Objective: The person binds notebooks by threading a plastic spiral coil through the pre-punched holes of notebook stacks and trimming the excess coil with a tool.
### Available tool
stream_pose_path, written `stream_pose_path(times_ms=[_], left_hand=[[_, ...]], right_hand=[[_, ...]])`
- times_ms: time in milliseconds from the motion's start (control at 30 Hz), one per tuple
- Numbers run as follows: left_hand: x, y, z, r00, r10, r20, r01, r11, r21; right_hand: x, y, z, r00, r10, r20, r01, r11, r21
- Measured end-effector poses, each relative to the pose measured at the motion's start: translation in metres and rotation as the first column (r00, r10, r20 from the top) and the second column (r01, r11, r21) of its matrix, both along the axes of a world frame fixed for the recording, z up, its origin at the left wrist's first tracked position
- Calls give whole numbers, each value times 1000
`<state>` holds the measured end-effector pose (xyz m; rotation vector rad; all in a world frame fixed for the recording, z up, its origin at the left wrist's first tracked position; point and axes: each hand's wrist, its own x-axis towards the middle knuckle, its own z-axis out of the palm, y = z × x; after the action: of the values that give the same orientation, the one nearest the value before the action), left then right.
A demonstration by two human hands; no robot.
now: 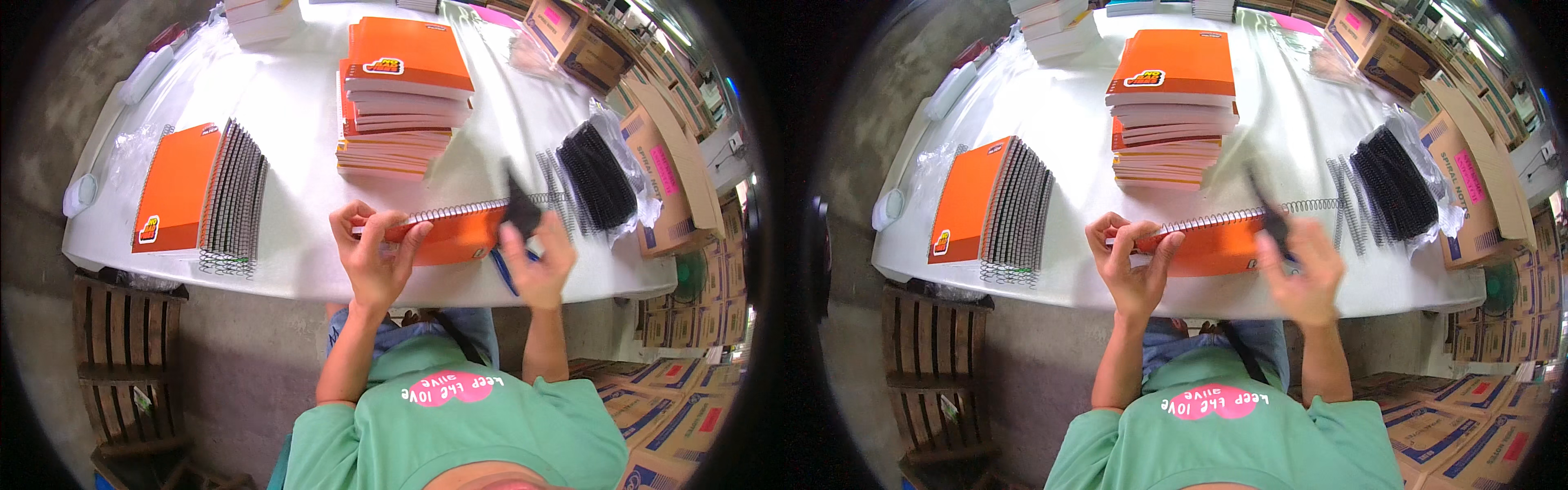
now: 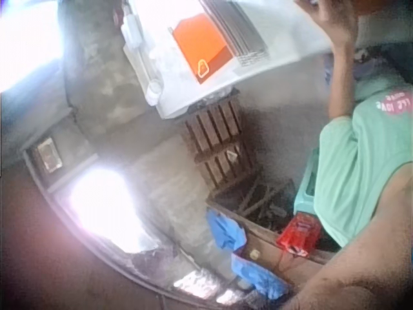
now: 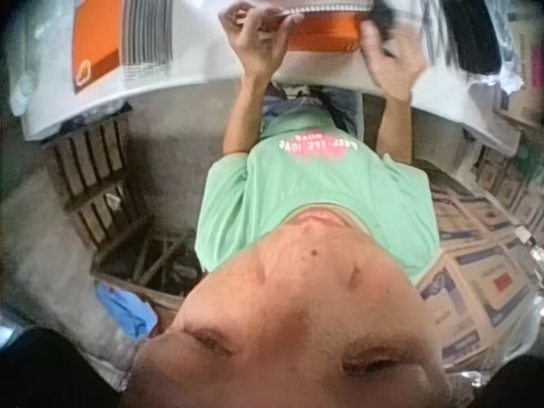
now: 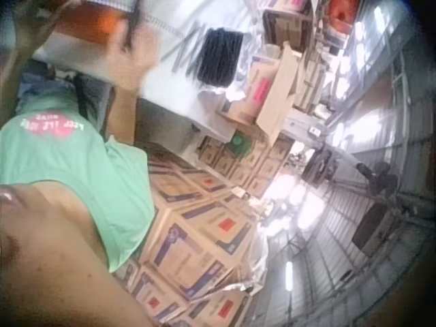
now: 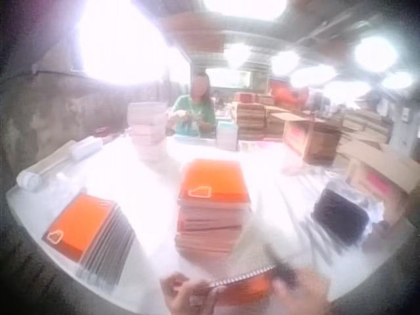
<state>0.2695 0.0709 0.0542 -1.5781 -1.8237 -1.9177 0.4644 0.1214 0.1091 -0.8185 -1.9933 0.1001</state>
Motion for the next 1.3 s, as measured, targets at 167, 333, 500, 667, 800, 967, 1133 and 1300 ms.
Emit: stream_pose_path(times_ms=[167, 333, 500, 667, 800, 967, 1133, 1300], left_hand=[[2, 5, 6, 991, 4, -131, -7, 1000, -24], [4, 2, 8, 997, -43, -67, 42, 999, -15], [6, 5, 12, 999, -17, -35, 16, 999, -31], [2, 2, 5, 998, -70, -5, 69, 993, -93], [3, 7, 1, 989, 33, -144, -40, 998, -49], [6, 2, 11, 994, 26, -107, -28, 1000, -12], [1, -3, 8, 998, -48, -39, 44, 993, -110], [2, -7, 12, 973, 49, -226, -64, 996, -59]], right_hand=[[74, 45, -25, 859, -511, 13, 510, 858, 63], [91, 74, -57, 512, -656, 554, 769, 638, 44], [68, 63, -80, 628, -443, 640, 616, 786, -61], [54, -13, -79, 738, -313, 598, 551, 791, -266], [55, -31, -109, 715, -310, 626, 523, 832, -185], [72, -24, -112, 767, -340, 544, 545, 793, -272], [79, -13, -93, 851, -382, -361, 247, 897, -367], [21, -38, 0, 986, -40, -162, 16, 989, -146]])
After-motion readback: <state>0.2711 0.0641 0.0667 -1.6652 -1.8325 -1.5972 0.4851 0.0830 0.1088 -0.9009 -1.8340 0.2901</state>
